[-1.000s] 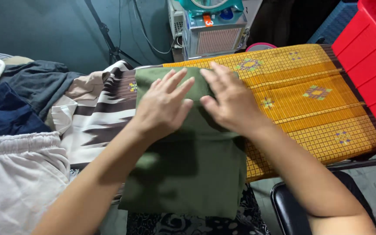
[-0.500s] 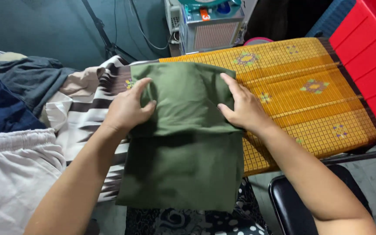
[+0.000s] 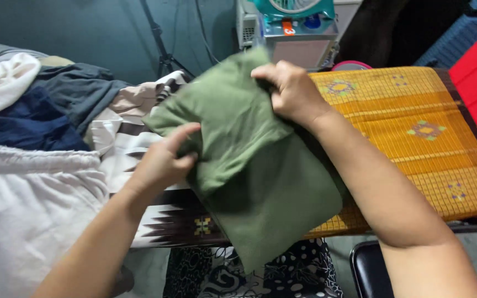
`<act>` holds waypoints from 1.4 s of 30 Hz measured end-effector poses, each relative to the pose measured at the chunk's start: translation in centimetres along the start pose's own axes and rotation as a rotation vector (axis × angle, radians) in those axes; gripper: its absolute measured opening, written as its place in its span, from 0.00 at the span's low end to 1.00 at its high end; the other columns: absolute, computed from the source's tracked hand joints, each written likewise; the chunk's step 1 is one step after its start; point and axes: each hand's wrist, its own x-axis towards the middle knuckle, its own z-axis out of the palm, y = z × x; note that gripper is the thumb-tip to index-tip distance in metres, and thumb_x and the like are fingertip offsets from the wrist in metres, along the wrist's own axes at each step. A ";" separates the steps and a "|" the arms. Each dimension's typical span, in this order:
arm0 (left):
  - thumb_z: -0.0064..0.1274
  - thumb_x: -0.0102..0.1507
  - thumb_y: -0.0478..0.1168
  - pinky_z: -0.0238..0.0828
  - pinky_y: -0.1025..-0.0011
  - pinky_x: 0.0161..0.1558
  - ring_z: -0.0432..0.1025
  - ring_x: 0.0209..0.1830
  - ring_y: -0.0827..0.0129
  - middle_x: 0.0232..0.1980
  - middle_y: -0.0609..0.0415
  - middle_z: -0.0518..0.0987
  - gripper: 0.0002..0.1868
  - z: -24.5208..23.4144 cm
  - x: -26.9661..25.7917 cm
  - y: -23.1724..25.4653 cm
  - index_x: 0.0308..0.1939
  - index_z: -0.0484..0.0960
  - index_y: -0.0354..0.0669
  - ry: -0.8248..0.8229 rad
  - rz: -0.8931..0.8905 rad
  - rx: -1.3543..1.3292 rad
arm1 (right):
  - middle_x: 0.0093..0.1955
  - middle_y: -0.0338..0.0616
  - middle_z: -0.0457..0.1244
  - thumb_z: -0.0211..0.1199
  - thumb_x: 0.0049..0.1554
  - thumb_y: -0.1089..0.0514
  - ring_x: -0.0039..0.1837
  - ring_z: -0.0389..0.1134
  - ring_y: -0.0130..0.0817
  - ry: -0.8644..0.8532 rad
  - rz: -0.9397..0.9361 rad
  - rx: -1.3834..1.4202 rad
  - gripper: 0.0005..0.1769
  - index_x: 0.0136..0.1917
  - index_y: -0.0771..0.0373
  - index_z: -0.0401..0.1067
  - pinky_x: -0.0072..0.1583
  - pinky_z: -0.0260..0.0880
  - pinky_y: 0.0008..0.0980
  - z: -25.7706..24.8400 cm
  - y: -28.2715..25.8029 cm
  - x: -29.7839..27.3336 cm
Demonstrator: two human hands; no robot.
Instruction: Folding various garments like shirts and dresses on a flat surface and placing them in a basket.
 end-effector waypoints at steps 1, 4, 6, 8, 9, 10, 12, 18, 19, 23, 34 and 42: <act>0.53 0.52 0.37 0.59 0.74 0.66 0.70 0.68 0.65 0.70 0.57 0.76 0.37 -0.5 -0.7 1.1 0.68 0.72 0.61 0.007 -0.001 0.000 | 0.46 0.51 0.65 0.58 0.49 0.65 0.49 0.69 0.53 0.000 -0.008 0.000 0.29 0.63 0.49 0.75 0.51 0.67 0.42 -0.3 -1.0 -0.3; 0.52 0.58 0.50 0.73 0.46 0.46 0.77 0.44 0.36 0.46 0.40 0.84 0.34 -1.1 -2.1 3.9 0.70 0.70 0.72 -0.062 -0.154 0.430 | 0.66 0.53 0.62 0.60 0.55 0.59 0.62 0.67 0.58 -0.293 0.221 -0.143 0.33 0.74 0.51 0.64 0.60 0.68 0.57 -2.3 -3.7 -1.8; 0.50 0.62 0.52 0.68 0.51 0.16 0.78 0.21 0.48 0.33 0.56 0.81 0.18 -0.6 -3.4 4.7 0.56 0.80 0.67 0.346 0.093 0.833 | 0.72 0.51 0.62 0.62 0.59 0.54 0.66 0.66 0.52 -0.180 0.153 -0.134 0.31 0.75 0.55 0.65 0.64 0.67 0.50 -4.8 -5.8 -3.9; 0.52 0.63 0.46 0.64 0.62 0.16 0.74 0.22 0.59 0.31 0.60 0.78 0.11 -0.3 -3.7 7.2 0.49 0.81 0.63 0.468 0.278 0.830 | 0.69 0.50 0.64 0.63 0.59 0.57 0.66 0.67 0.50 -0.146 0.079 -0.092 0.27 0.71 0.58 0.67 0.65 0.67 0.46 -7.8 -8.2 -7.2; 0.55 0.64 0.39 0.60 0.73 0.16 0.71 0.22 0.71 0.30 0.64 0.75 0.06 0.0 -3.4 8.7 0.42 0.83 0.59 0.600 0.476 0.815 | 0.66 0.50 0.66 0.63 0.59 0.60 0.66 0.68 0.47 -0.101 0.004 -0.063 0.23 0.67 0.60 0.69 0.66 0.67 0.43 -9.7 -9.3 -8.7; 0.55 0.64 0.39 0.60 0.73 0.16 0.71 0.22 0.71 0.30 0.64 0.75 0.06 0.6 -3.0 9.2 0.42 0.83 0.59 0.601 0.480 0.812 | 0.66 0.50 0.66 0.63 0.59 0.60 0.66 0.68 0.47 -0.100 0.007 -0.068 0.23 0.67 0.60 0.69 0.66 0.67 0.43 -10.2 -10.0 -10.1; 0.64 0.57 0.49 0.75 0.58 0.53 0.76 0.53 0.49 0.57 0.42 0.79 0.26 2.1 -2.4 10.2 0.57 0.80 0.44 0.386 0.665 0.484 | 0.64 0.47 0.68 0.66 0.56 0.53 0.67 0.69 0.45 -0.258 -0.013 0.033 0.23 0.64 0.57 0.73 0.69 0.65 0.43 -11.2 -11.5 -13.2; 0.52 0.60 0.59 0.54 0.40 0.68 0.55 0.78 0.44 0.79 0.46 0.62 0.40 7.0 2.7 8.6 0.75 0.67 0.54 0.137 0.527 0.694 | 0.83 0.54 0.49 0.66 0.42 0.53 0.80 0.53 0.58 -0.437 -0.224 -0.179 0.50 0.78 0.50 0.60 0.70 0.57 0.59 -7.3 -11.6 -18.4; 0.52 0.60 0.59 0.54 0.40 0.68 0.55 0.78 0.44 0.79 0.46 0.62 0.40 6.9 3.1 8.1 0.75 0.67 0.54 0.138 0.526 0.696 | 0.83 0.54 0.49 0.66 0.42 0.53 0.80 0.53 0.58 -0.436 -0.225 -0.179 0.50 0.78 0.50 0.60 0.70 0.57 0.59 -7.1 -11.2 -18.6; 0.52 0.63 0.54 0.57 0.41 0.68 0.53 0.79 0.46 0.80 0.49 0.59 0.35 5.9 3.2 7.3 0.75 0.67 0.62 0.145 0.577 0.756 | 0.73 0.48 0.63 0.49 0.63 0.62 0.71 0.66 0.53 -0.193 -0.328 -0.094 0.22 0.68 0.60 0.70 0.70 0.67 0.50 -7.9 -11.2 -18.9; 0.63 0.49 0.47 0.72 0.60 0.49 0.74 0.56 0.54 0.59 0.47 0.78 0.30 4.0 -1.5 9.1 0.55 0.78 0.46 0.352 0.675 0.676 | 0.55 0.44 0.63 0.48 0.64 0.62 0.54 0.68 0.44 -0.109 -0.283 -0.349 0.17 0.62 0.58 0.73 0.55 0.68 0.44 -9.5 -15.1 -20.1; 0.44 0.60 0.47 0.67 0.46 0.37 0.73 0.38 0.41 0.35 0.47 0.81 0.09 2.1 -1.0 9.1 0.31 0.74 0.50 -0.089 0.053 0.417 | 0.31 0.32 0.55 0.60 0.41 0.58 0.29 0.62 0.34 -0.107 -0.017 -0.767 0.39 0.67 0.41 0.73 0.31 0.58 0.38 -9.5 -16.9 -19.4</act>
